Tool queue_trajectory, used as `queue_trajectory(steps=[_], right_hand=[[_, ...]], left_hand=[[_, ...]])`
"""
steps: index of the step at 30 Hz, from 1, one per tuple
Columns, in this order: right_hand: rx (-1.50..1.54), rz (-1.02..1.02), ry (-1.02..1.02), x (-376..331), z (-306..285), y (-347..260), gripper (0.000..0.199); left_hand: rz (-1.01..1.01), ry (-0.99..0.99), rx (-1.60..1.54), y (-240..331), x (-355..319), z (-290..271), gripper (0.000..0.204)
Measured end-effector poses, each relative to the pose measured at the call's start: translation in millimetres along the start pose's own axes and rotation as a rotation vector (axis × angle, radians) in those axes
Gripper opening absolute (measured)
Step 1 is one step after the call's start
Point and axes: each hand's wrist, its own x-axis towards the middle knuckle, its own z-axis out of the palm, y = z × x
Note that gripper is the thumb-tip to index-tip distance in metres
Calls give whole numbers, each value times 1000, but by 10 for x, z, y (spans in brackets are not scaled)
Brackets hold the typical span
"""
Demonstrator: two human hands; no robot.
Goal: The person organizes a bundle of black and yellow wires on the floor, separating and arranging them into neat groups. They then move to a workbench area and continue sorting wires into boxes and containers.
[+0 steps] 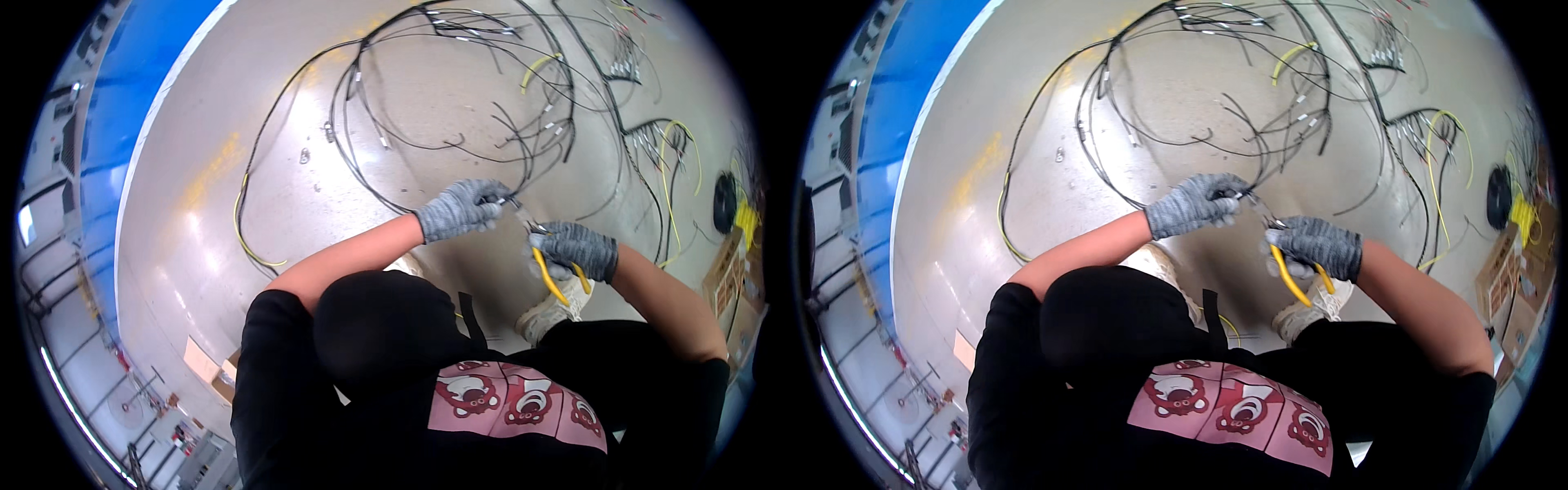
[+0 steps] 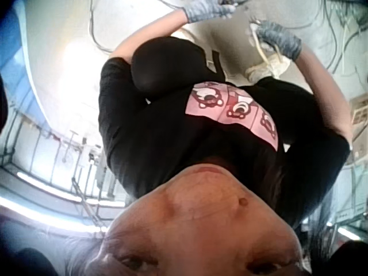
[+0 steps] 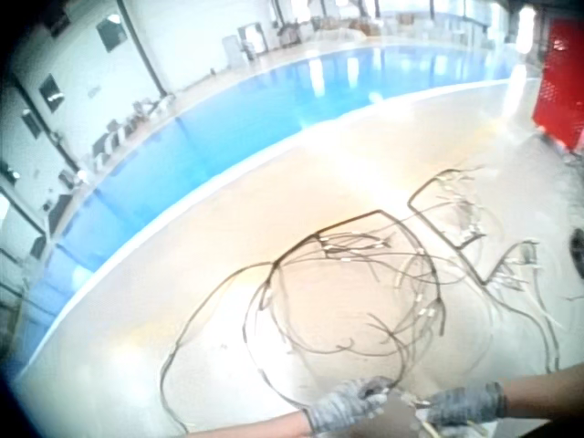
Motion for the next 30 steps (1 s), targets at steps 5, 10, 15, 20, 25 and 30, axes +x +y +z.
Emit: queue_trajectory(steps=[5,10,15,20,25,30], right_hand=[[-152,109,206,89,79,-4,30],[-498,61,185,95,123,-51,29],[-590,-228,487,218,-29,116,29],[-551,-126,469,336,150,2,32],[-515,-79,526,422,167,52,33],[-328,-329,691,476,130,70,27]], left_hand=[[-52,-11,-27,18,-12,-25,32],[-45,0,-58,-135,10,-95,30],[-152,-107,-53,-41,-66,-7,27],[-149,-120,-45,88,-71,63,26],[-232,-63,99,95,-38,87,26],[-265,-129,66,72,-13,96,25]])
